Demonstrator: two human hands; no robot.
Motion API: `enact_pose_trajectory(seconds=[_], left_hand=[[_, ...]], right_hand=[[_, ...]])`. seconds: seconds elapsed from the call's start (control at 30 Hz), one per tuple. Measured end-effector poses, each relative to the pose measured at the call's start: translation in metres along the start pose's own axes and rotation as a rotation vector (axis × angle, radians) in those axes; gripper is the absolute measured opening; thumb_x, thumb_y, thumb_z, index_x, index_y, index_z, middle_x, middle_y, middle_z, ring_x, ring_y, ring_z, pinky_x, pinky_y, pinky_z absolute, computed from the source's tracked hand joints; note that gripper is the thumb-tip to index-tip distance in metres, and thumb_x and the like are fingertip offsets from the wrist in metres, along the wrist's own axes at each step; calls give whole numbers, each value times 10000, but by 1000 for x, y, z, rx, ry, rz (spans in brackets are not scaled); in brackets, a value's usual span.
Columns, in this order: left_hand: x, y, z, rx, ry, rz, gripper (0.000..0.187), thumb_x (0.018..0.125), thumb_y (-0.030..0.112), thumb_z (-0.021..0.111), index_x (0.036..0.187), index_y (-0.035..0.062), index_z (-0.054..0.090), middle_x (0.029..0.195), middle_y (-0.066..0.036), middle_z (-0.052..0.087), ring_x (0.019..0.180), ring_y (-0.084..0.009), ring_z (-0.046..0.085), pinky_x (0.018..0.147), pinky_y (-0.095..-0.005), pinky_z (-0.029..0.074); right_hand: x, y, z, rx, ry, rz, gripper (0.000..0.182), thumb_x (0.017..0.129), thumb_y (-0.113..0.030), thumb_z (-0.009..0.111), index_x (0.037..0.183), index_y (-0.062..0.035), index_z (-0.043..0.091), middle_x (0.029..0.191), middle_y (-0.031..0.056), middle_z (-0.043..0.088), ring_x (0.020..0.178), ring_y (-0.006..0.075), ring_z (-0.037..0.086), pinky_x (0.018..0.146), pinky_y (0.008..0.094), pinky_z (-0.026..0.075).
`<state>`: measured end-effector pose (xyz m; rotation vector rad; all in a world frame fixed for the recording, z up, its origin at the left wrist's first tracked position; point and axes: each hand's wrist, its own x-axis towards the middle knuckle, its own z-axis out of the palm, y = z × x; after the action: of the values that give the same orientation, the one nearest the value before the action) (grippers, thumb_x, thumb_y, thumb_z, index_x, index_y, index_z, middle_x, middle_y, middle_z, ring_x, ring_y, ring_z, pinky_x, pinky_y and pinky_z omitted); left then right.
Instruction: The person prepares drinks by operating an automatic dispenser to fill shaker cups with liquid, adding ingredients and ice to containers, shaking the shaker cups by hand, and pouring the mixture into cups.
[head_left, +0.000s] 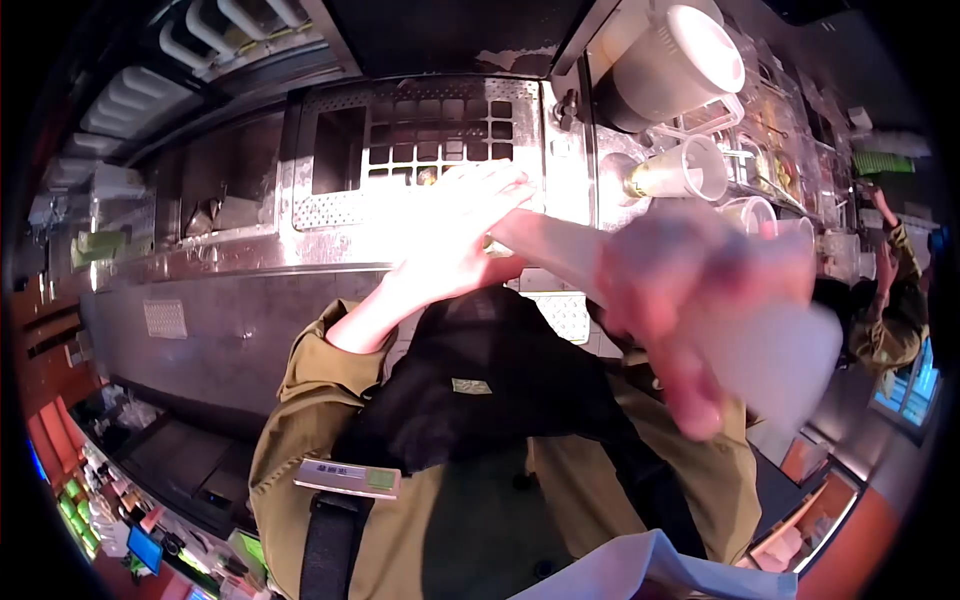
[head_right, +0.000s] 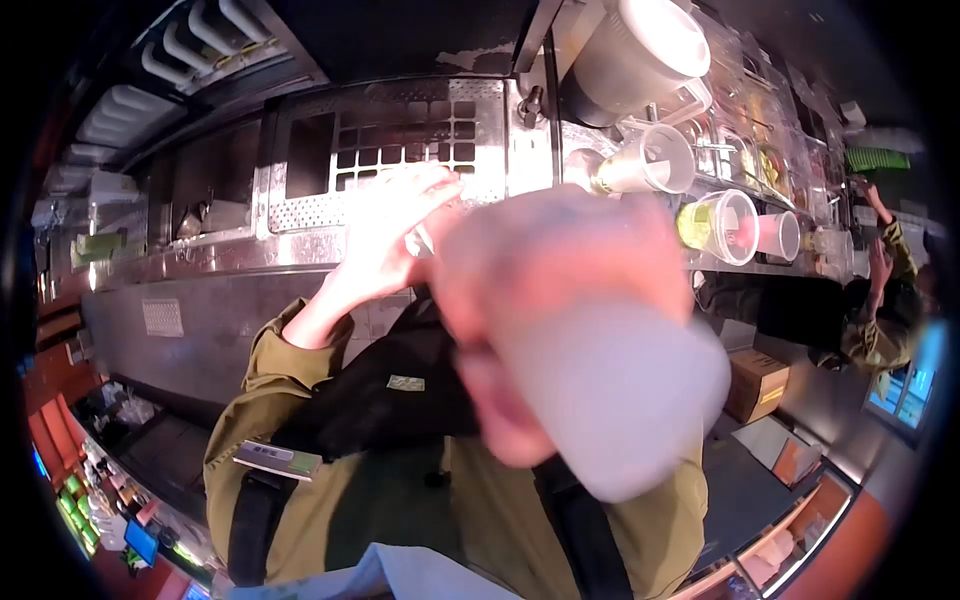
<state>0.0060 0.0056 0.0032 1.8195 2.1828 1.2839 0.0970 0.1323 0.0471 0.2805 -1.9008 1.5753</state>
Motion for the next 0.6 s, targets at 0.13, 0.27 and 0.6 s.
enact_pose_trajectory(seconds=[0.13, 0.27, 0.6], left_hand=[[1, 1, 5, -24, 89, -115, 564, 533, 156, 746, 1064, 37, 596, 1093, -121, 595, 1101, -301, 524, 941, -418, 389], [3, 3, -1, 62, 26, 2, 544, 504, 111, 696, 1033, 25, 604, 1069, -137, 602, 1067, -294, 549, 920, -411, 412], [-5, -1, 1, 47, 43, -70, 557, 508, 125, 712, 1042, 17, 597, 1099, -137, 589, 1082, -315, 534, 929, -408, 403]], right_hand=[[1, 8, 12, -323, 35, -201, 94, 753, -46, 587, 846, -65, 584, 746, -4, 513, 581, 160, 498, 557, 243, 427], [-10, 20, 7, -272, -91, -248, 349, 646, 7, 636, 970, -48, 516, 842, 61, 556, 746, 202, 566, 642, 281, 474], [-6, 25, 5, 163, 21, -123, 367, 592, -132, 715, 895, -19, 541, 754, 66, 556, 645, 186, 560, 634, 302, 480]])
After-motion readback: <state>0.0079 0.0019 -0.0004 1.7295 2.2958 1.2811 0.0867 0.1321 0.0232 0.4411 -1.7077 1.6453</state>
